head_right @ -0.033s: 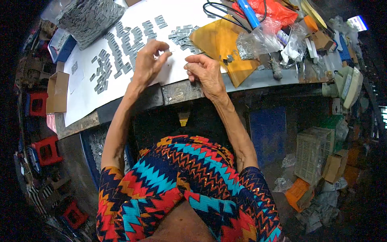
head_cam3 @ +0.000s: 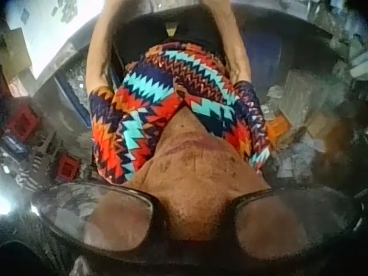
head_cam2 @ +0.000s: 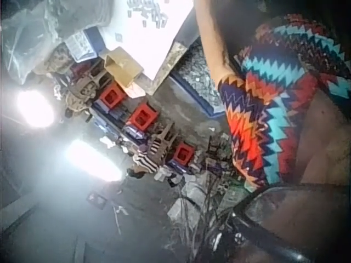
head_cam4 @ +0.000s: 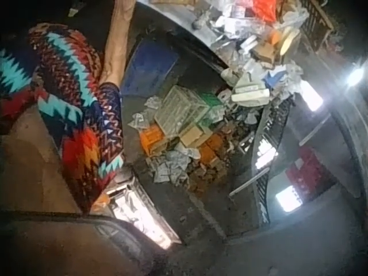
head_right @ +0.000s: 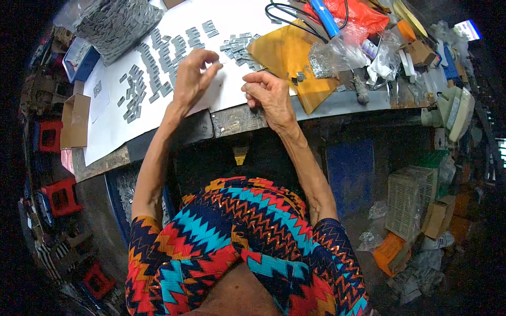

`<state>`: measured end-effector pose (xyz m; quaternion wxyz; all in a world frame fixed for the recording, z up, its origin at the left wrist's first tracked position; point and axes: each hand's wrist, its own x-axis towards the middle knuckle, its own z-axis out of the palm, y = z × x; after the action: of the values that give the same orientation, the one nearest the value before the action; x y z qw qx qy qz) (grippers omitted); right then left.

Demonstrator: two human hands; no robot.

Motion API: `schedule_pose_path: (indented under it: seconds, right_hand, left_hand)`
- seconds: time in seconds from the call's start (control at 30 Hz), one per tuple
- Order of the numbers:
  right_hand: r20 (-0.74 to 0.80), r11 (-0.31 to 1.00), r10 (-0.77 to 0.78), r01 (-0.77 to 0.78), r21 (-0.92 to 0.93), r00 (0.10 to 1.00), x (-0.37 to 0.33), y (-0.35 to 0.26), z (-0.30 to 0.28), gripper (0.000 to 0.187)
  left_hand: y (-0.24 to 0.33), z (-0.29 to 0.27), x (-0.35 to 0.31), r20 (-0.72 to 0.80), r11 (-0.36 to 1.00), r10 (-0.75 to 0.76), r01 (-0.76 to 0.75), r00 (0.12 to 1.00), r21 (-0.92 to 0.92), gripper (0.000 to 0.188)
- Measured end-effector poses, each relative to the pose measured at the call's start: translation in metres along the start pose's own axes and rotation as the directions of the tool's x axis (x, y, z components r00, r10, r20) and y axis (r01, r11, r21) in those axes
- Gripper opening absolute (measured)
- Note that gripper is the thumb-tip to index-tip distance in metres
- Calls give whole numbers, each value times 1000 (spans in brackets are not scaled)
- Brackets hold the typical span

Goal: The recorder is sorting and packaging small metal parts into plastic bags at a workbench.

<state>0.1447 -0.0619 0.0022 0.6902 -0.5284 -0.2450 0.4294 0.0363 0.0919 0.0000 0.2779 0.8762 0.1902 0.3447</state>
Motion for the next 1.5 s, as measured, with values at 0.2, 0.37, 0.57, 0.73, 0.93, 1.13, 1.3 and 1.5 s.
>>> schedule_pose_path:
  seconds: [0.2, 0.37, 0.57, 0.73, 0.93, 1.13, 1.3, 1.5]
  right_hand:
    - [3, 999, -16, 16, -37, 1000, -16, -9, -9, 19]
    - [-25, 997, -23, 22, -71, 999, -25, -12, -16, 18]
    - [-42, 995, -14, 10, -102, 999, -26, -11, -23, 18]
    - [-36, 987, -14, 8, -162, 999, -25, -11, -24, 18]
    - [-35, 986, -18, 12, -166, 999, -26, -16, -27, 17]
    - [-65, 988, -69, 59, -143, 996, -22, -22, -39, 16]
    - [-102, 989, -100, 88, -122, 990, -17, -32, -50, 15]
    - [-162, 967, -197, 164, -196, 967, -5, -44, -68, 14]
  left_hand:
    - [-42, 14, 41, -23, 980, -13, 17, 1000, 197, 20]
    - [-65, 26, 59, -111, 969, -74, 98, 991, 228, 20]
    - [-62, 32, 65, 11, 955, -169, 161, 986, 251, 16]
    - [-69, 34, 66, -79, 889, -45, 75, 996, 451, 25]
    - [-73, 33, 63, -112, 898, -59, 101, 992, 429, 22]
    - [-49, 31, 50, 34, 944, 25, -34, 999, 327, 15]
    - [-39, 31, 46, 119, 948, -11, -28, 993, 318, 11]
    - [-40, 30, 50, 148, 970, 68, -100, 987, 223, 6]
